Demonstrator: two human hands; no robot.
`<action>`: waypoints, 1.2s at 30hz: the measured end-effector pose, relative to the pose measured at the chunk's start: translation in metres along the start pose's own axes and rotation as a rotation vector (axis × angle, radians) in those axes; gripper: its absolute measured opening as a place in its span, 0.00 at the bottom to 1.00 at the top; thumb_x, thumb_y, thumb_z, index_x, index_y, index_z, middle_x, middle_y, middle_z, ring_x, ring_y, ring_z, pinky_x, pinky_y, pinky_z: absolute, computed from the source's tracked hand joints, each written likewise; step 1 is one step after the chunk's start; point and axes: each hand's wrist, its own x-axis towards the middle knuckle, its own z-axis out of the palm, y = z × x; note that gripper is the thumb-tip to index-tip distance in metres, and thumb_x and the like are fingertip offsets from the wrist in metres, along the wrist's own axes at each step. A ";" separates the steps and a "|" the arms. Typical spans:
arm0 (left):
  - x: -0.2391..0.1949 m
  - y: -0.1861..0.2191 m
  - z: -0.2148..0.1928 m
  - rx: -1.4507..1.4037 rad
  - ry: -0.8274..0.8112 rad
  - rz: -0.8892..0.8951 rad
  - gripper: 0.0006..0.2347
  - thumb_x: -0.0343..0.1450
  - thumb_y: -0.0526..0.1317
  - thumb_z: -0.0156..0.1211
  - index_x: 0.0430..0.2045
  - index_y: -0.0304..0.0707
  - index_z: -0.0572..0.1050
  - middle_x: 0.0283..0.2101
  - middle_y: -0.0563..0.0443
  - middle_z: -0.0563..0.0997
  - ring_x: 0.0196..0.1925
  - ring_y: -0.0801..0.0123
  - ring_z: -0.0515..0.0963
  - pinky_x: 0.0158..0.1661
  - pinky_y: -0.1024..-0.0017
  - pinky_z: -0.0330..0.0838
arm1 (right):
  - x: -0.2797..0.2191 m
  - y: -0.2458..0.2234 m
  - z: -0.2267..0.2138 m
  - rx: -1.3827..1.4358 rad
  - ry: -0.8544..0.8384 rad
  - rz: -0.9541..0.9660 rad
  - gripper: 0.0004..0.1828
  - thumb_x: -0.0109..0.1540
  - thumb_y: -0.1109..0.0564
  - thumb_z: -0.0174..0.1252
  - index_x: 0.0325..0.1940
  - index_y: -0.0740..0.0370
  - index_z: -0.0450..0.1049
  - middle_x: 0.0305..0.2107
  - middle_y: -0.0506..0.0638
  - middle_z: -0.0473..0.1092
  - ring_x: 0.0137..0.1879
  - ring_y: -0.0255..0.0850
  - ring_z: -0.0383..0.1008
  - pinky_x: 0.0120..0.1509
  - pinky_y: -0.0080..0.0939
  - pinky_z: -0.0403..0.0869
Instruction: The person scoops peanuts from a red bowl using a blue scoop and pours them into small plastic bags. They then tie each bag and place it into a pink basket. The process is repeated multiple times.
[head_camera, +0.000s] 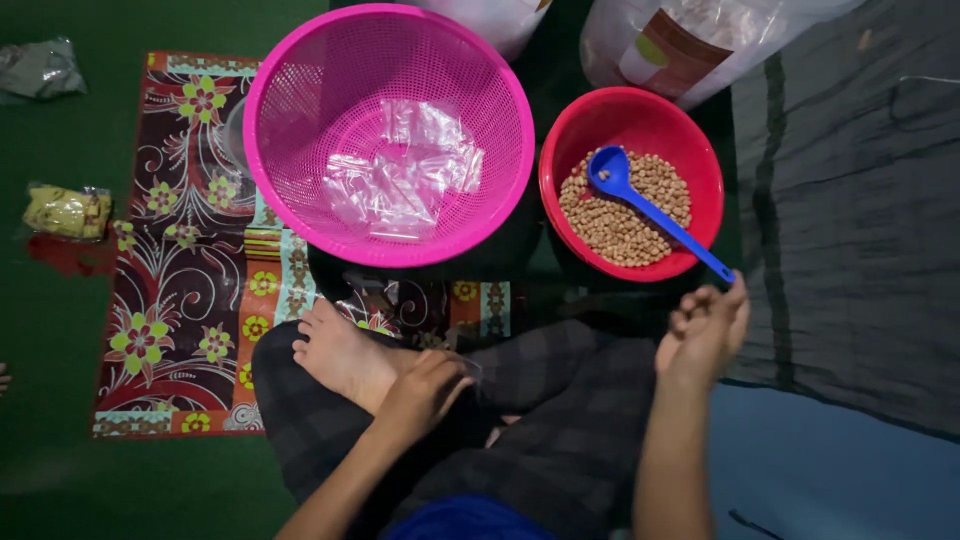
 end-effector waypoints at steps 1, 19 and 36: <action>-0.001 0.000 0.001 -0.002 0.000 -0.002 0.08 0.68 0.35 0.67 0.37 0.33 0.77 0.44 0.44 0.80 0.48 0.50 0.79 0.46 0.61 0.75 | 0.009 -0.004 0.000 -0.003 0.000 0.001 0.27 0.71 0.47 0.55 0.71 0.57 0.59 0.33 0.45 0.69 0.33 0.30 0.68 0.28 0.25 0.62; -0.005 -0.001 -0.004 0.023 -0.056 -0.048 0.08 0.69 0.37 0.66 0.37 0.33 0.78 0.45 0.42 0.82 0.48 0.48 0.81 0.47 0.60 0.75 | 0.050 -0.014 0.092 -0.288 -0.354 -0.053 0.18 0.72 0.49 0.57 0.59 0.65 0.74 0.31 0.44 0.70 0.31 0.27 0.68 0.30 0.25 0.63; -0.003 0.004 -0.005 0.023 -0.118 -0.095 0.08 0.69 0.38 0.66 0.37 0.33 0.79 0.46 0.39 0.82 0.51 0.47 0.80 0.51 0.59 0.74 | 0.002 -0.049 0.090 -0.659 -0.438 -0.500 0.15 0.76 0.52 0.53 0.51 0.69 0.77 0.39 0.54 0.76 0.42 0.38 0.77 0.50 0.37 0.76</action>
